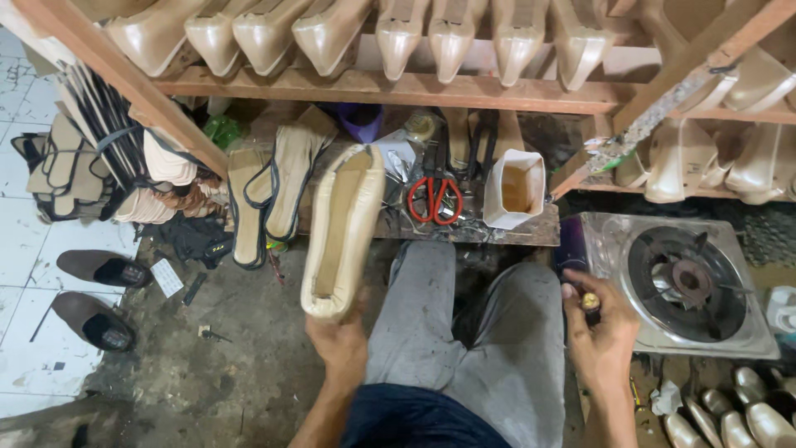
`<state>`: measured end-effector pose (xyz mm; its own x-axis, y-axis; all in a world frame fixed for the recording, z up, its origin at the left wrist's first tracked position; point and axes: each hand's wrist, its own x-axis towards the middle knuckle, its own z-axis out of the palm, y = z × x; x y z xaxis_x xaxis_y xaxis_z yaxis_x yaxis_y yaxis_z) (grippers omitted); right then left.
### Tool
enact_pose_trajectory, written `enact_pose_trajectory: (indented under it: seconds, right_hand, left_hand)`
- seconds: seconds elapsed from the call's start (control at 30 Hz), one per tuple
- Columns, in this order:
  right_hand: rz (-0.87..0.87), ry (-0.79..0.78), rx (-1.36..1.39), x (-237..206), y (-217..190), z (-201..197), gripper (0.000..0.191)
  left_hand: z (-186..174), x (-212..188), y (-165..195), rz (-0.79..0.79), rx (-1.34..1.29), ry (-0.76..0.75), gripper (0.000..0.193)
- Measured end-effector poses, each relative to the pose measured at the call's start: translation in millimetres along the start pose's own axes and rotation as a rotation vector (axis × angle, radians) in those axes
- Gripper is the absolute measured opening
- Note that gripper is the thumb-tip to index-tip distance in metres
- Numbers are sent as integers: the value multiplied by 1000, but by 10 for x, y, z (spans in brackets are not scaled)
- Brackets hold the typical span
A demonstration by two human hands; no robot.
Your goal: The person sits on the floor and uses a brush to apply glue to the inner seam of a beige shoe last. They repeatedly dip the brush into a container of glue and spread it along the seam, then place the finished last on a nearby shelf and pick up another to continue.
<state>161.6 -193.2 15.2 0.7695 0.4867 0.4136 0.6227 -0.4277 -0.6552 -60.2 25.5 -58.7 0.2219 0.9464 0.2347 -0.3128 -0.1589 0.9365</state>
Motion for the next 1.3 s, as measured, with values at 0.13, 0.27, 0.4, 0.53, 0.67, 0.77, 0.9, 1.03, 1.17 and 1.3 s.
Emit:
enact_pose_trajectory:
  seconds: [0.13,0.27,0.4,0.53,0.67,0.77,0.9,1.03,1.17,1.3]
  right_hand:
    - [102,-54,2,-15,-5,92,20]
    - [146,-60,-49,1,-68,150,19]
    - [131,-52,-47,7,-131,188,20]
    - [132,-58,-69,-14,-119,157,22]
    - [255,-90,39,47,-144,177,25]
    - [508,-192,330,185,-360,298,33]
    - [-40,-511,273,408,-980,511,46]
    - [-511,-519,149,782,-1509,587,63]
    - [-466,-565,168,1026,-1680,620,59]
    - [-433,-545,169,1026,-1618,652,57]
  left_hand:
    - [-559,1006,-212,326,397,27,30]
    - [-715,2257,-605,251,189,54,44]
    - [-654,3097,-972,145,14,-27,47]
    - [-513,3542,-1202,143,47,-38,57]
    - [-418,3788,-1337,-190,-44,93,70]
    - [-420,3875,-1427,281,60,-58,68]
    - [-445,3954,-1495,101,81,73,71]
    - [-476,3988,-1486,189,237,135,71]
    - [-520,3933,-1448,141,113,109,71]
    - [-529,3828,-1345,150,358,192,72]
